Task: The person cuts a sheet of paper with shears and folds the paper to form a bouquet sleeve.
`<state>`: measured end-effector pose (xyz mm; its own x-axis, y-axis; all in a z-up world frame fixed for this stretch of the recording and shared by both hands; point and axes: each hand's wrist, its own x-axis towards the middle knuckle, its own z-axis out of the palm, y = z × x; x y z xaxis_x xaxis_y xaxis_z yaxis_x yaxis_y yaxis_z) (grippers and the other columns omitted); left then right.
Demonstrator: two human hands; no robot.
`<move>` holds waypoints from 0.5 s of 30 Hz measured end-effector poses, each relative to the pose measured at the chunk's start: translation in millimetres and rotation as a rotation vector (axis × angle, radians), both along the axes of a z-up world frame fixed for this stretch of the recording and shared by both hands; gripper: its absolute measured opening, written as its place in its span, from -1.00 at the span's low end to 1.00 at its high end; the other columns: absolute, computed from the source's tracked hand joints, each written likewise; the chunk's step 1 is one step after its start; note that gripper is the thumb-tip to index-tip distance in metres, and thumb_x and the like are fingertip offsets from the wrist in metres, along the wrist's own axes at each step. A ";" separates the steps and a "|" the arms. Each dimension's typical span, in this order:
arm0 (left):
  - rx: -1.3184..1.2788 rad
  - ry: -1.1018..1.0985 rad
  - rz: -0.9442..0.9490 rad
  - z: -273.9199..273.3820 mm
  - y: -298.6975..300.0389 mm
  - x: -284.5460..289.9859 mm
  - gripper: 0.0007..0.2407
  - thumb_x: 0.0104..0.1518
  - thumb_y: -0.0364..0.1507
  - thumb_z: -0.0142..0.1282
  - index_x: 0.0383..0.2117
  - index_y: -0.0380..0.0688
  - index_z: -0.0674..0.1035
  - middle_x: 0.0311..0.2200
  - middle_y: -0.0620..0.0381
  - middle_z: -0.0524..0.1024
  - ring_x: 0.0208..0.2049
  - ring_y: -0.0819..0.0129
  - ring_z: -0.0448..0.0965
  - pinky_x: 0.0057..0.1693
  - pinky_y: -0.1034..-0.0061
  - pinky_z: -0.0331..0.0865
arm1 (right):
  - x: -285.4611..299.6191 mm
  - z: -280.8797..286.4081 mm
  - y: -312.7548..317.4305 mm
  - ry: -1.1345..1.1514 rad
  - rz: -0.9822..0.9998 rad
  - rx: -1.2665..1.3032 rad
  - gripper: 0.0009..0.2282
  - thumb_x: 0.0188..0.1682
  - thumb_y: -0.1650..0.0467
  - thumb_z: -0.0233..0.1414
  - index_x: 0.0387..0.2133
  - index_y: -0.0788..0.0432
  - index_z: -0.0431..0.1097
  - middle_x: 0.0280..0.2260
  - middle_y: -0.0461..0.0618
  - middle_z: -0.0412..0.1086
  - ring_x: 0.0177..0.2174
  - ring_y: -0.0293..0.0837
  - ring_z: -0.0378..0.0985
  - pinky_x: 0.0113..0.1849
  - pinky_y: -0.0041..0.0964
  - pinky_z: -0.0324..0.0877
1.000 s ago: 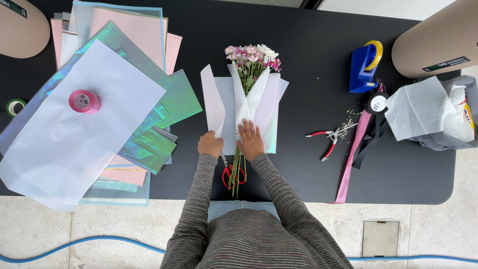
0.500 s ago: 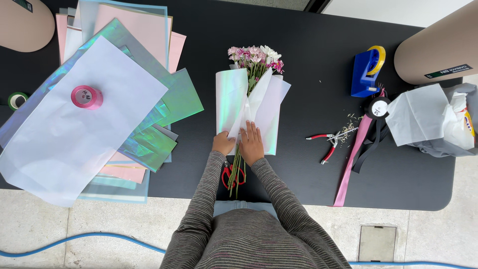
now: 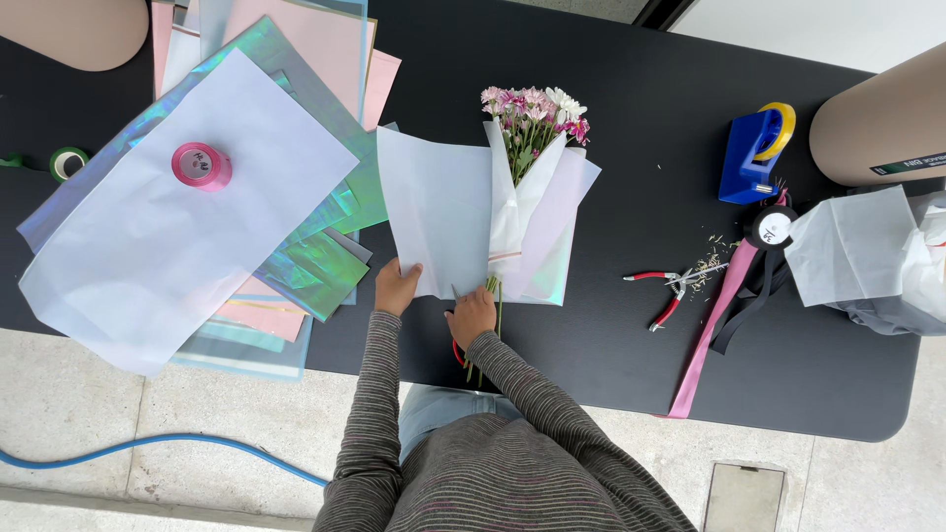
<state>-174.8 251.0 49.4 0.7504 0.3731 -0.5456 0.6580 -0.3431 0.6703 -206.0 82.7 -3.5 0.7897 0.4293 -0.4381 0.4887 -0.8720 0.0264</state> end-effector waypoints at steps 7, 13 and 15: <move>-0.020 -0.042 -0.037 -33.1 1.7 -2.9 -0.72 0.08 -0.32 0.11 -0.23 -0.32 0.55 -0.30 -0.21 0.55 -0.18 -0.06 0.57 -0.19 0.24 0.48 | -18.0 -26.0 -1.1 -0.143 0.033 0.136 -0.85 -0.17 0.29 0.00 -0.56 0.11 0.30 -0.69 -0.08 0.19 -0.42 -0.01 0.33 -0.24 -0.13 0.00; 0.011 -0.090 -0.083 -20.6 25.7 0.2 -0.71 0.07 -0.33 0.08 -0.24 -0.38 0.54 -0.33 -0.28 0.53 -0.21 -0.12 0.56 -0.22 0.16 0.46 | -25.6 2.1 -6.1 -0.159 -0.060 0.495 -0.87 -0.19 0.33 0.06 -0.52 0.16 0.38 -0.63 0.02 0.29 -0.41 0.00 0.36 -0.27 -0.18 0.03; 0.005 -0.100 -0.084 -26.3 32.5 0.1 -0.70 0.08 -0.33 0.07 -0.23 -0.38 0.54 -0.33 -0.28 0.53 -0.21 -0.12 0.56 -0.23 0.16 0.47 | -21.8 25.7 -5.3 -0.201 -0.080 0.610 -0.89 -0.12 0.36 -0.01 -0.48 0.17 0.36 -0.58 0.03 0.30 -0.38 -0.02 0.37 -0.24 -0.18 0.04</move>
